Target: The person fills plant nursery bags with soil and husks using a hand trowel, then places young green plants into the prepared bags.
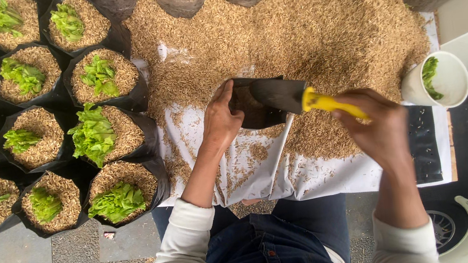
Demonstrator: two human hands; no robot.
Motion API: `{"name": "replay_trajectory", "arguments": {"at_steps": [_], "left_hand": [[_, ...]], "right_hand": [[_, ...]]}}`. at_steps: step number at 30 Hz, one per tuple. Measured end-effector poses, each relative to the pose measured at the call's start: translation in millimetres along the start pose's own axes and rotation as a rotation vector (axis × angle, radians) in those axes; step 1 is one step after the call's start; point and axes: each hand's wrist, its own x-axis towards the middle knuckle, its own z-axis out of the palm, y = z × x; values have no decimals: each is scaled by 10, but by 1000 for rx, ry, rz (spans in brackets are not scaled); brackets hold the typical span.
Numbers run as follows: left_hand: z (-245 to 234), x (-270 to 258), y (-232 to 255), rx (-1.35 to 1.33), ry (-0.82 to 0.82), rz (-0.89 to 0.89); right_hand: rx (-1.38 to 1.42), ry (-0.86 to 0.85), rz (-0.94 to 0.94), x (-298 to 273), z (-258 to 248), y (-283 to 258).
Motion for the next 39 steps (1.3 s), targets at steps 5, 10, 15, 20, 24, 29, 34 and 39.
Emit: {"name": "replay_trajectory", "arguments": {"at_steps": [5,10,15,20,24,29,34,39], "left_hand": [[8,35,44,35,-63,-43],[-49,-8,150,-5,-108,-114],[-65,-6,222,-134,-5,-6],[3,36,188,-172,21,29],[61,64,170,-232,42,49],[69,87,185,-281,28,23],[116,144,126,-292,12,-9],[196,172,41,-250,41,24]], "right_hand": [[133,255,334,-770,-149,509],[151,389,737,-999,456,1255],[97,556,548,-771,1179,1502],[267,595,681,-455,1661,1710],[513,649,603,-374,1718,1784],[653,581,609,-577,1374,1819],[660,529,614,-641,741,1327],[590,336,447,-613,262,692]]}}
